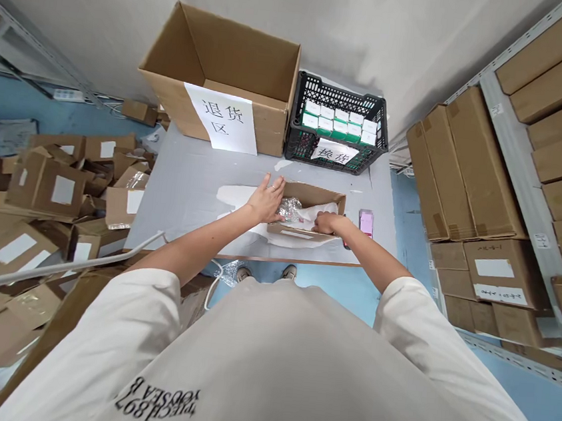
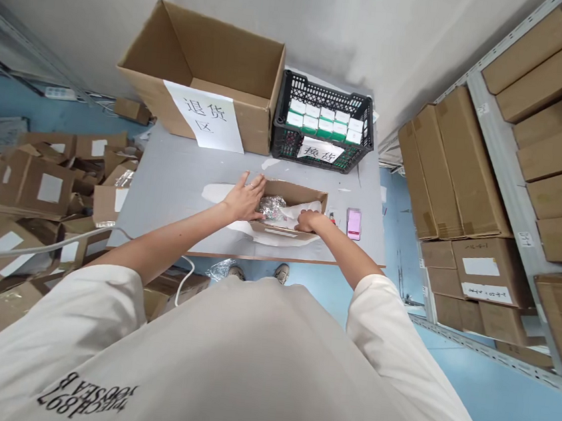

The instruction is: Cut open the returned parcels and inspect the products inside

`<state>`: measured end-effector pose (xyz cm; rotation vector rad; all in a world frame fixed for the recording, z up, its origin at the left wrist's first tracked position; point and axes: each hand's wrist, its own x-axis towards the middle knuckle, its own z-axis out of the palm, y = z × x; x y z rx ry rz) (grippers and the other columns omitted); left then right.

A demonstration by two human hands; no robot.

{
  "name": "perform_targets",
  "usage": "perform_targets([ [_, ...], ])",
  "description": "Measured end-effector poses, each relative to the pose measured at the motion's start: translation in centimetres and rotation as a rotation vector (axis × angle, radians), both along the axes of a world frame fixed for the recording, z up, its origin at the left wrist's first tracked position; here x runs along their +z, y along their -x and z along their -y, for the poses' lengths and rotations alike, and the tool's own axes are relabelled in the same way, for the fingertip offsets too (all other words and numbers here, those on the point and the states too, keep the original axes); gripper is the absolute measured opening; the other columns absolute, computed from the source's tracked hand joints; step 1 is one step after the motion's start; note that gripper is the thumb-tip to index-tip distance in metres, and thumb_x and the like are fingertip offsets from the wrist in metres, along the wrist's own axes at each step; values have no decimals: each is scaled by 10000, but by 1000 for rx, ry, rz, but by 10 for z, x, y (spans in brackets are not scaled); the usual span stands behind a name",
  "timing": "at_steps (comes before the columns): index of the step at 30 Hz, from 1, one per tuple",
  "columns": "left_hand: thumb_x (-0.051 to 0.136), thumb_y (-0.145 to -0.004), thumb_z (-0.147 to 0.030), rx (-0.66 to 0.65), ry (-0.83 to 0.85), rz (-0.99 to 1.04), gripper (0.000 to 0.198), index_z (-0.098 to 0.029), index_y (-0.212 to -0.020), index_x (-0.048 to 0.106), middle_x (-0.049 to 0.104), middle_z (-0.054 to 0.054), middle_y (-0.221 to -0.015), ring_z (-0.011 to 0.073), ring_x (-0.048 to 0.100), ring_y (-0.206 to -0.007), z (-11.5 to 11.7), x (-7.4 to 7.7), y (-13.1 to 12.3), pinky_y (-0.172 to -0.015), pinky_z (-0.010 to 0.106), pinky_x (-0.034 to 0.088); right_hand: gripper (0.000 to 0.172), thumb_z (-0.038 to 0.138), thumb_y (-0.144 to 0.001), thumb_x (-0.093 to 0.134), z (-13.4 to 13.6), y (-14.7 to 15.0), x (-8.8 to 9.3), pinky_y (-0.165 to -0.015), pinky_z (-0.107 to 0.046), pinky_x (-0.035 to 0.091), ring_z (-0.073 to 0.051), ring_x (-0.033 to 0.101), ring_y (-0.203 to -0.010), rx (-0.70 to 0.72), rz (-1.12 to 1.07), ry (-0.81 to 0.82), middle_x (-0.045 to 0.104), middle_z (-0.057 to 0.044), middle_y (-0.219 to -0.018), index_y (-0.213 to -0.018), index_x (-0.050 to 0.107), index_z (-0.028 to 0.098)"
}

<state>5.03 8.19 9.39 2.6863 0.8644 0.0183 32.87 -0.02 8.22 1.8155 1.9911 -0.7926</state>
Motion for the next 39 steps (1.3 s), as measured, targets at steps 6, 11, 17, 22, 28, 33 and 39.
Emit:
perform_targets([
  [6,727,-924,-782,-20,-68,-142,1126,-162,-1819,443,455,245,-1823,534,251,-1748,10,8,-4,-1441,702,9,441,422,-1050,643,-7,18,19,-1195,-557,549,-452,682,-1423,226,153,110,715,-256,-1519,-1335,841,149],
  [11,740,-935,-775,-74,-101,-208,1187,-54,-1814,398,424,308,-1814,502,276,-1743,8,20,5,-1446,650,103,415,265,-1150,477,-15,39,37,-1172,-460,520,-360,701,-1345,383,79,-126,726,-228,-1477,-1401,785,144],
  [17,879,-772,-853,-84,37,-251,1428,-213,-1888,261,149,241,-1954,558,216,-1748,-4,11,9,-1392,759,140,475,244,-1123,536,-43,74,22,-1265,-530,466,-377,519,-1589,497,-25,-122,587,-166,-1744,-1559,723,231],
  [22,935,-710,-852,5,103,-262,1521,-238,-1899,213,7,239,-1966,588,201,-1731,-2,-4,4,-1356,815,151,444,375,-1132,564,-50,89,-8,-1283,-602,467,-417,518,-1620,535,60,2,641,-136,-1718,-1505,782,274],
  [28,964,-691,-815,27,172,-278,1564,-285,-1908,138,-58,208,-1972,621,147,-1729,-2,-16,7,-1314,863,197,501,447,-1179,498,-47,67,-16,-1140,-475,588,-412,755,-1383,256,249,201,810,-247,-1434,-1388,843,150],
  [33,993,-644,-811,33,183,-289,1630,-280,-1909,113,-72,218,-1968,632,159,-1725,-1,-16,8,-1306,853,229,468,407,-1183,516,-53,69,-18,-1113,-446,603,-395,759,-1390,155,238,148,781,-260,-1482,-1488,759,149],
  [39,980,-658,-808,31,182,-281,1621,-270,-1909,101,-35,213,-1971,625,173,-1727,-1,-15,9,-1301,842,262,668,423,-1093,697,-56,87,-29,-1141,-471,578,-407,711,-1425,245,265,67,692,-307,-1574,-1658,554,97],
])
